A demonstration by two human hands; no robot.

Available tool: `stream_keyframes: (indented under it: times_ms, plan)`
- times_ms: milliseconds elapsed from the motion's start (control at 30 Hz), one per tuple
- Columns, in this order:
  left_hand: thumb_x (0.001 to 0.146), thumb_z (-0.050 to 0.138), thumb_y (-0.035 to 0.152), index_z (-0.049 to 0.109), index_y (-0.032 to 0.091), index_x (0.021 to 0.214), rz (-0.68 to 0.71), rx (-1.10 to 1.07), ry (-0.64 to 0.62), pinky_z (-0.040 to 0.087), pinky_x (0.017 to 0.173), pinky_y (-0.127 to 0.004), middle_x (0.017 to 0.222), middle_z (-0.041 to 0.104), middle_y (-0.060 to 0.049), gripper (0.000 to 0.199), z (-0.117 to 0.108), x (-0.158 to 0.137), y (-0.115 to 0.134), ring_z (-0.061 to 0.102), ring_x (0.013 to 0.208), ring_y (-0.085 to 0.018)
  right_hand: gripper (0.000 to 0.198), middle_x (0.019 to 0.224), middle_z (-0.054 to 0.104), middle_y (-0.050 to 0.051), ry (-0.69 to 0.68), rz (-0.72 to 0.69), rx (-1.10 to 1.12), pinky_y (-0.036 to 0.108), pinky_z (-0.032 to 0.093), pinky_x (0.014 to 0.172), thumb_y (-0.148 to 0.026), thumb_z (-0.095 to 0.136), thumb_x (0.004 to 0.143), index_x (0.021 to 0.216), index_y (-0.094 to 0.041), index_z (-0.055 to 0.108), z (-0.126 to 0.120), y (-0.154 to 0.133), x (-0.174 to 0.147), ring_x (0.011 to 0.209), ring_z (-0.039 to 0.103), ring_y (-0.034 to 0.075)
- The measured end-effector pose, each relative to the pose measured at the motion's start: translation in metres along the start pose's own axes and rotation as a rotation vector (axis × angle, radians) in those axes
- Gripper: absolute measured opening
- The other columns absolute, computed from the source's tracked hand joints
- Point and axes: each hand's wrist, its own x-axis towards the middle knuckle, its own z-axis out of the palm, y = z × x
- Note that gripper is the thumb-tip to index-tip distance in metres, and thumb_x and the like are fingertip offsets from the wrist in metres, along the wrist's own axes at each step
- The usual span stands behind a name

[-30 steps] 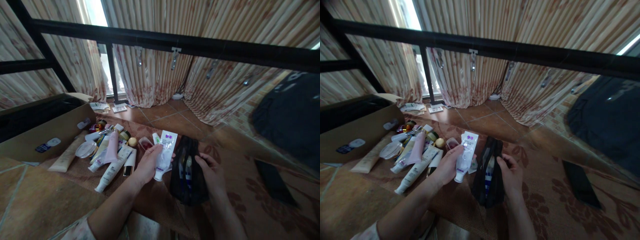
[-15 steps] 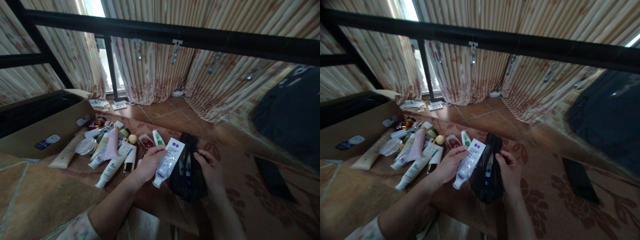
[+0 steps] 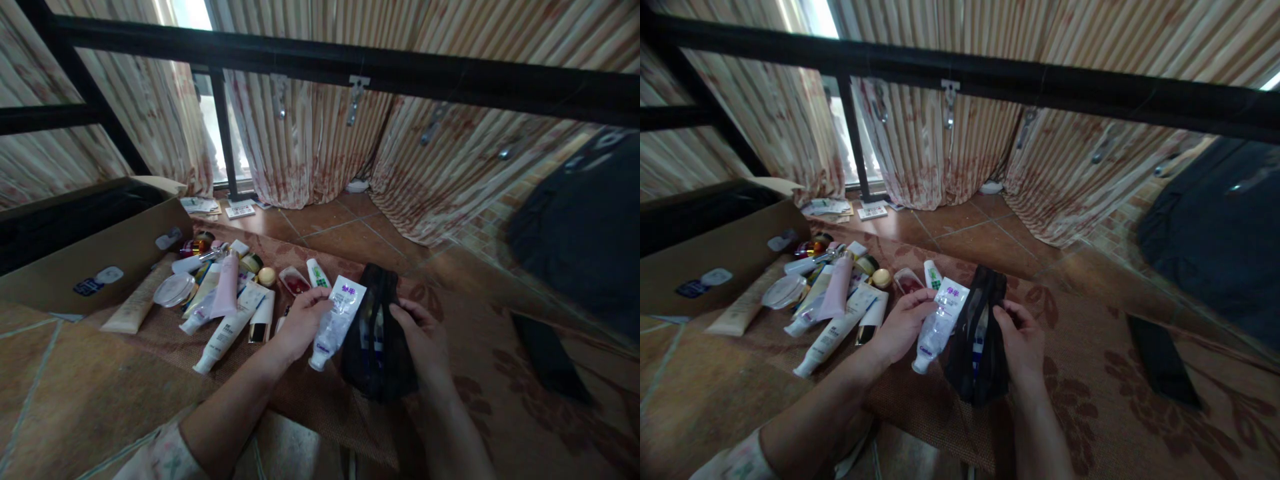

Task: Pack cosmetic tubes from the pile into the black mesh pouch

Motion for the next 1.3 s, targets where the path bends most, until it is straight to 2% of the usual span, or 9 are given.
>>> stream_keyframes:
  times_ms: [267,467,633,767,867,1033,1100,1300]
  plan:
    - [0.068,0.061,0.019,0.061,0.014,0.08,0.018,0.208,0.003,0.038,0.053,-0.02,0.068,0.061,0.001,0.013,-0.005,0.004,-0.005,0.052,0.058,-0.01,0.031,0.068,0.071,0.0,-0.004,-0.002,0.039,0.024,0.048,0.05,-0.04,0.077,0.059,0.082,-0.019,0.072,0.001,-0.005,-0.004,0.056,0.063,0.016]
    - [0.065,0.055,0.015,0.056,0.015,0.082,-0.015,0.336,-0.153,0.042,0.055,-0.022,0.072,0.062,-0.001,0.017,-0.012,0.005,-0.01,0.055,0.061,-0.013,0.032,0.065,0.07,-0.001,-0.001,0.029,0.06,0.024,0.049,0.049,-0.039,0.078,0.059,0.083,-0.019,0.072,0.002,-0.007,-0.005,0.053,0.062,0.015]
    - [0.065,0.051,0.013,0.055,0.017,0.081,0.06,0.657,-0.249,0.04,0.056,-0.023,0.074,0.06,-0.001,0.017,-0.016,0.002,-0.006,0.055,0.066,-0.015,0.032,0.067,0.07,-0.001,0.003,0.025,0.059,0.024,0.049,0.051,-0.039,0.077,0.059,0.083,-0.019,0.072,0.002,-0.007,-0.006,0.054,0.063,0.015]
    - [0.069,0.052,0.017,0.054,0.017,0.081,0.085,0.832,-0.221,0.039,0.056,-0.025,0.072,0.057,-0.001,0.012,-0.016,-0.001,-0.003,0.053,0.065,-0.016,0.032,0.067,0.071,0.0,0.005,0.016,0.031,0.024,0.049,0.051,-0.039,0.076,0.06,0.084,-0.019,0.072,0.003,-0.008,-0.007,0.055,0.064,0.016]
    - [0.069,0.053,0.016,0.055,0.017,0.084,0.096,0.704,-0.216,0.042,0.061,-0.025,0.076,0.06,-0.002,0.015,-0.013,-0.001,-0.003,0.055,0.069,-0.016,0.032,0.067,0.071,0.0,0.005,-0.002,0.009,0.025,0.049,0.051,-0.04,0.075,0.06,0.084,-0.019,0.072,0.003,-0.008,-0.006,0.055,0.064,0.016]
    - [0.074,0.059,0.024,0.056,0.016,0.092,-0.028,0.189,-0.213,0.046,0.06,-0.025,0.074,0.064,-0.002,0.02,-0.003,-0.005,0.0,0.059,0.064,-0.015,0.031,0.067,0.071,0.0,-0.006,0.004,0.019,0.025,0.049,0.052,-0.04,0.075,0.06,0.083,-0.019,0.072,0.002,-0.007,-0.004,0.056,0.064,0.016]
    - [0.074,0.063,0.028,0.056,0.016,0.095,-0.065,0.045,-0.2,0.048,0.061,-0.027,0.072,0.066,-0.002,0.025,-0.001,-0.008,0.004,0.062,0.062,-0.015,0.031,0.067,0.071,0.001,-0.003,-0.003,0.013,0.025,0.049,0.053,-0.039,0.076,0.06,0.082,-0.018,0.072,0.002,-0.007,-0.005,0.057,0.064,0.016]
    - [0.07,0.072,0.03,0.059,0.014,0.089,-0.101,-0.124,-0.168,0.05,0.057,-0.026,0.067,0.066,-0.003,0.028,0.0,-0.01,0.012,0.063,0.055,-0.015,0.032,0.069,0.072,0.002,0.0,-0.014,-0.016,0.025,0.051,0.053,-0.04,0.075,0.062,0.085,-0.018,0.072,0.002,-0.009,-0.007,0.058,0.065,0.017]
